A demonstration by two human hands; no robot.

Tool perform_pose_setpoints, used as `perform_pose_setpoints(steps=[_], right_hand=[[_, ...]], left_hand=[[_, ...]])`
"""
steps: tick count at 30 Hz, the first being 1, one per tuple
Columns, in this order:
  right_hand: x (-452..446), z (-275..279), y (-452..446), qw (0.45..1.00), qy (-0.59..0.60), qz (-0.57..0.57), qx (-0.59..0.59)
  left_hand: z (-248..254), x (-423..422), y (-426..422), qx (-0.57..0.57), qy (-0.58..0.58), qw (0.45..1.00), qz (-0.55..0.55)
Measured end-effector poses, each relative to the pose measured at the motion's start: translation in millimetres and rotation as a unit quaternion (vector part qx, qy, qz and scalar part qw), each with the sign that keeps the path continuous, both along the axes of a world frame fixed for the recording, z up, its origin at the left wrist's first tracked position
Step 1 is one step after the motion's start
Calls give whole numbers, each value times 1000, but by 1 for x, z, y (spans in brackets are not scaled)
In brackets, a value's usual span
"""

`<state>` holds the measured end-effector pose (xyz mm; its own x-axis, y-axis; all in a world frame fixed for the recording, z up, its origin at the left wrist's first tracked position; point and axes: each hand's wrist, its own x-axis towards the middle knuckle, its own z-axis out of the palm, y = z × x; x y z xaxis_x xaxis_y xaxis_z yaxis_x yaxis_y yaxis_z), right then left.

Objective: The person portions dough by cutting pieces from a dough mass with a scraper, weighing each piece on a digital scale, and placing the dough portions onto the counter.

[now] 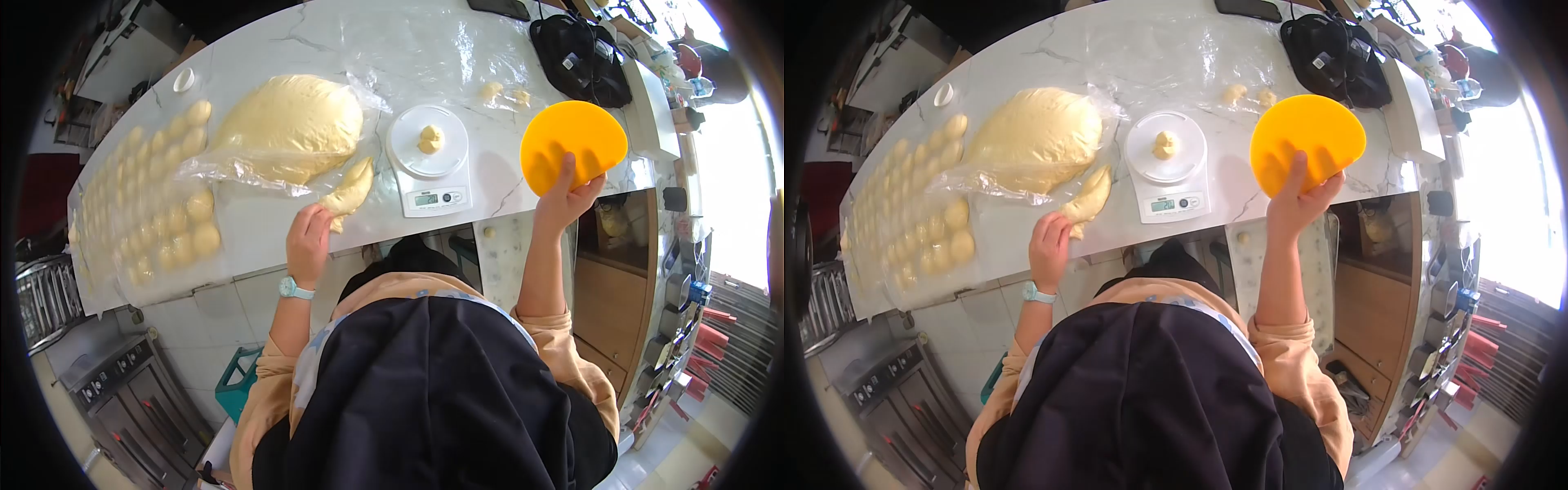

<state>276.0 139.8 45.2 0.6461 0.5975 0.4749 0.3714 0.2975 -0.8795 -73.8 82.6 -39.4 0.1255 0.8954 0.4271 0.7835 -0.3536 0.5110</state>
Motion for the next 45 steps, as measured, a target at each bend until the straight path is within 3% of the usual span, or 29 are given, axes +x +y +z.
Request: perform_pose_setpoints(steps=[2, 5, 8, 14, 16, 19, 24, 26, 29, 30, 33, 39, 40, 42, 43, 44, 45], right_hand=[[-15, 1, -9, 1000, -1, 20, -20], [-48, -4, -23, 994, 15, 99, -48], [-63, -24, -33, 982, -93, 156, -40], [-79, 7, -35, 990, 6, 144, -4], [-75, 6, -43, 992, -12, 125, -17], [-69, 3, -58, 993, -26, 116, -23], [-66, 0, -80, 992, -4, 113, -57], [-74, -4, -85, 985, -13, 142, -98], [-97, 0, -74, 930, -140, 250, -230], [-100, -1, -67, 913, -159, 278, -253], [-111, -3, -44, 853, -227, 340, -324], [-149, -23, -36, 748, -361, 351, -432], [-159, -35, -50, 773, -374, 326, -396], [-156, -63, -72, 859, -359, 295, -216], [-153, -75, -81, 888, -349, 274, -120], [-145, -82, -90, 888, -321, 260, -200], [-134, -95, -90, 914, -229, 267, -205]], left_hand=[[-8, -13, -6, 28, 8, 999, 14], [-2, -3, -26, -10, -103, 992, 78], [8, 9, -23, 48, -130, 990, 6], [47, 82, 83, 49, -116, 968, -218], [43, 107, 119, 141, -9, 950, -277], [28, 118, 150, -74, -3, 918, -389], [58, 87, 72, -98, -127, 959, -234], [36, 73, 33, -183, -88, 967, -153], [11, 62, -1, -185, -59, 975, -109], [3, 63, -4, -105, -70, 982, -137], [-6, 62, -10, -74, -148, 965, -203], [-21, 52, -14, -87, -132, 972, -173], [-19, 51, -16, -109, -135, 974, -145], [-13, 52, -14, -148, -140, 975, -93], [-8, 54, -9, -155, -213, 962, -66], [-1, 56, -1, -162, -284, 944, -38], [5, 56, 7, -172, -352, 920, -9]])
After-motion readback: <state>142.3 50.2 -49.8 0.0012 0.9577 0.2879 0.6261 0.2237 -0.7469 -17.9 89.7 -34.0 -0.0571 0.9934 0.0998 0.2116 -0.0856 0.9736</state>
